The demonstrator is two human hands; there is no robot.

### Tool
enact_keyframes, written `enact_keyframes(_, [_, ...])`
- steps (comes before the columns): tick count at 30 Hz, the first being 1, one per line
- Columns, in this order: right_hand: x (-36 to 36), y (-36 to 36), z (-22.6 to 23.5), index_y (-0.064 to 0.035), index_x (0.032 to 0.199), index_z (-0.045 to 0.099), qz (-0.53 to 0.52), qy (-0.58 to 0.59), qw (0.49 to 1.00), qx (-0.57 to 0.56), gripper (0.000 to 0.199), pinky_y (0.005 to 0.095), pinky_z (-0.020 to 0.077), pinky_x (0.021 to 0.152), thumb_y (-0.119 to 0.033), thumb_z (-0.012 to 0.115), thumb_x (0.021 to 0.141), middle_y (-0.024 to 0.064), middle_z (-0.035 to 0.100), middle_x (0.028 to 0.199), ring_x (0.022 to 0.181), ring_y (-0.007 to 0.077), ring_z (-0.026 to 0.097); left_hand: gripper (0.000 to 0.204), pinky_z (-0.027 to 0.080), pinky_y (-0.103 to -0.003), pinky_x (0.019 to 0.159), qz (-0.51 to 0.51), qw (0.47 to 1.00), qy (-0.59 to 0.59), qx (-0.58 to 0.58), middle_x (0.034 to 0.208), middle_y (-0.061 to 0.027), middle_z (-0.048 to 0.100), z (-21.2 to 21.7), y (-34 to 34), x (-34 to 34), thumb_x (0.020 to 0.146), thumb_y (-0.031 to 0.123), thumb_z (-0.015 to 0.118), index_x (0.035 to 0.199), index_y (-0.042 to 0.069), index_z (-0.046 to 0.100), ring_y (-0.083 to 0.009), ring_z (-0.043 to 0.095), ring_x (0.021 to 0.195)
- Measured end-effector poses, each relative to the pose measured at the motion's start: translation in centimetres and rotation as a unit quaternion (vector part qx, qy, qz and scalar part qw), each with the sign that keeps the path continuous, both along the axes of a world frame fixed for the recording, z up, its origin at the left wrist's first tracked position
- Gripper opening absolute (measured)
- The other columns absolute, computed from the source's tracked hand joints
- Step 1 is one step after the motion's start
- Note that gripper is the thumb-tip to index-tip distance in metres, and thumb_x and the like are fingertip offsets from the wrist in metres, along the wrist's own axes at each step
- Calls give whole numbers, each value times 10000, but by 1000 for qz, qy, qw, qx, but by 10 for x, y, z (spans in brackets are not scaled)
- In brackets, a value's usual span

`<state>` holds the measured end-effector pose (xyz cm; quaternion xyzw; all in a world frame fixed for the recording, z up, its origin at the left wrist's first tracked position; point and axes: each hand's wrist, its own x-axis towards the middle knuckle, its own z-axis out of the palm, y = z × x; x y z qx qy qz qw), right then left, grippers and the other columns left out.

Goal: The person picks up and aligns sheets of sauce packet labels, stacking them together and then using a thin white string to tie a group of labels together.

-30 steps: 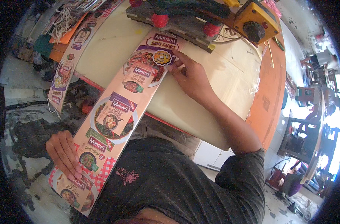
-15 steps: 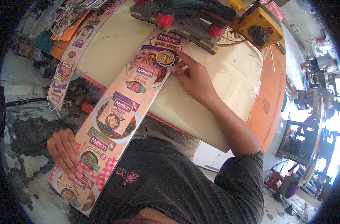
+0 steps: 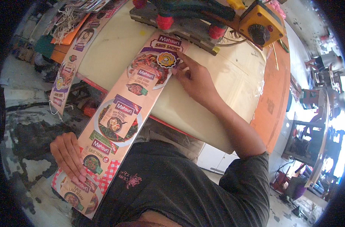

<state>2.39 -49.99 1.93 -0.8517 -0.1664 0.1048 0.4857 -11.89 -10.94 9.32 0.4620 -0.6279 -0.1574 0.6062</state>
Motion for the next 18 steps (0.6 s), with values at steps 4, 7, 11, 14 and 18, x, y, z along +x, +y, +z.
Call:
enact_keyframes(4, [-2, -1, -5, 3, 1485, 550, 8, -30, 999, -23, 559, 353, 539, 695, -197, 709, 988, 175, 712, 979, 716, 190, 661, 246, 556, -250, 930, -3, 1000, -5, 1, 1092, -105, 807, 0, 0, 0, 1066, 81, 582, 1078, 56, 827, -162, 778, 1037])
enact_keyframes(7, [-3, -3, -7, -23, 1457, 588, 26, -72, 997, -21, 513, 359, 534, 697, -199, 709, 990, 173, 694, 948, 726, 205, 657, 240, 552, -247, 928, -6, 1000, -8, 5, 1097, -102, 807, 1, 0, 3, 1065, 83, 589, 1082, 57, 826, -157, 777, 1042])
enact_keyframes(11, [-5, -3, -8, -30, 1442, 602, 37, -80, 996, -15, 496, 368, 529, 693, -186, 714, 985, 177, 681, 930, 715, 229, 650, 238, 548, -244, 927, 5, 1000, -7, 3, 1114, -100, 804, 1, 1, 2, 1066, 85, 590, 1087, 60, 826, -156, 772, 1061])
enact_keyframes(14, [-6, -3, -3, -28, 1431, 608, 43, -64, 997, -26, 486, 374, 534, 698, -172, 715, 979, 184, 686, 936, 712, 248, 655, 237, 551, -247, 936, 7, 1000, -2, 5, 1132, -103, 800, 1, 1, 2, 1067, 86, 591, 1090, 62, 826, -158, 766, 1079])
enact_keyframes(18, [-5, -4, -2, -28, 1412, 621, 54, -66, 996, -30, 463, 384, 543, 706, -157, 709, 976, 197, 697, 952, 720, 277, 672, 237, 558, -253, 952, -3, 1000, -9, 19, 1149, -111, 794, 4, 3, 7, 1067, 84, 590, 1099, 57, 823, -164, 761, 1093])
